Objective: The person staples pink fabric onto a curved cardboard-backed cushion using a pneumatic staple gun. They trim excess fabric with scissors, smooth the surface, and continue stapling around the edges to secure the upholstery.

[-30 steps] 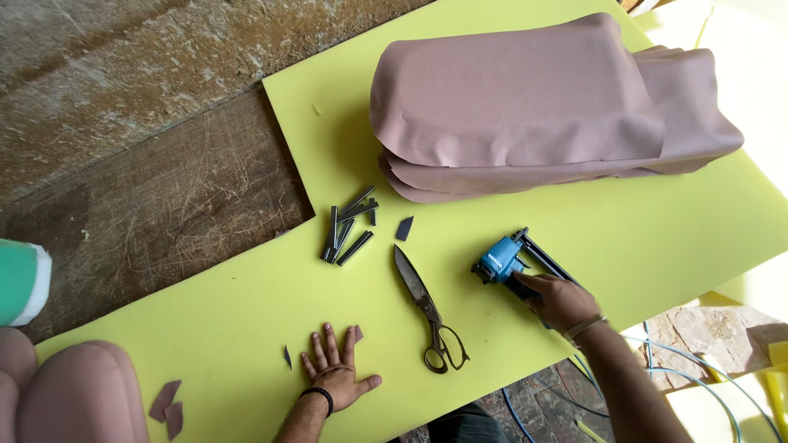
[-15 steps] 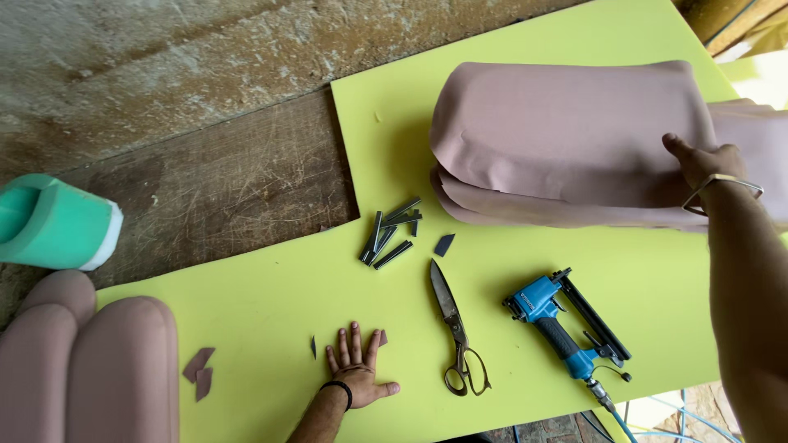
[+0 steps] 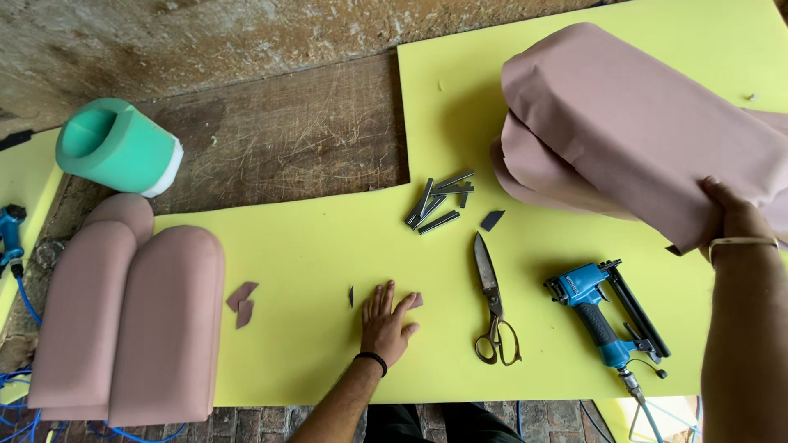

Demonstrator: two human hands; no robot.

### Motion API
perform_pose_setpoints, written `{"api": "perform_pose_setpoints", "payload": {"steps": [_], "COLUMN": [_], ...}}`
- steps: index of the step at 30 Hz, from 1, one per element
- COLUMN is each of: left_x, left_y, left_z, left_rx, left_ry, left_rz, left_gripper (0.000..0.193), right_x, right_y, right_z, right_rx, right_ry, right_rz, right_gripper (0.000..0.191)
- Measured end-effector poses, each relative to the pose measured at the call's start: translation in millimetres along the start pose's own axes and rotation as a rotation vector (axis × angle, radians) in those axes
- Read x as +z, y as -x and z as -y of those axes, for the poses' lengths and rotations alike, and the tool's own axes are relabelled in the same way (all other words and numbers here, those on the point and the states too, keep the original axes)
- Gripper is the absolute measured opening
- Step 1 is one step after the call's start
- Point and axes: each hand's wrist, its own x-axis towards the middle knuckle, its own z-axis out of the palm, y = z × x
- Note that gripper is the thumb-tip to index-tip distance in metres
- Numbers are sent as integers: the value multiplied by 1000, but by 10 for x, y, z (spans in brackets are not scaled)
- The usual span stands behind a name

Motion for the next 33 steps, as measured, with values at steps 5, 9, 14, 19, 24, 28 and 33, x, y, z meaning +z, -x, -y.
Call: {"api": "perform_pose_setpoints", "payload": {"steps": [5,9,14,19,24,28,33], "left_x": [33,-56,-338,-535,-502,-448,-433], "left_y": [-222,-339,462,1611,1807,1615,1414], "left_z": [-145,8,1063,2017,2202,2202,2260], "left_rx": [-182,-191,-432,-914,-1068,-1041,-1002], "left_ry": [108,59,116,842,1665,1356,1118], "left_rz": [-126,34,49,-262,-650,-488,-419], "left_gripper": [34,9,11,50,71,66,61], "right_x": [118,46,64,679,1190,1199,992], "right_y": [313,875,1884,2590,2961,2955,2675], "right_z": [-433,-956,-1734,-2486,-2783,-2728,-2701], "right_rx": [-117,-149,-58,123,338,-147,59], "right_ry": [-188,-147,96,244,319,1131,1077], "right_rz": [-78,138,298,508,596,448,260], "right_gripper": [35,30,58,60,57,61,64]}}
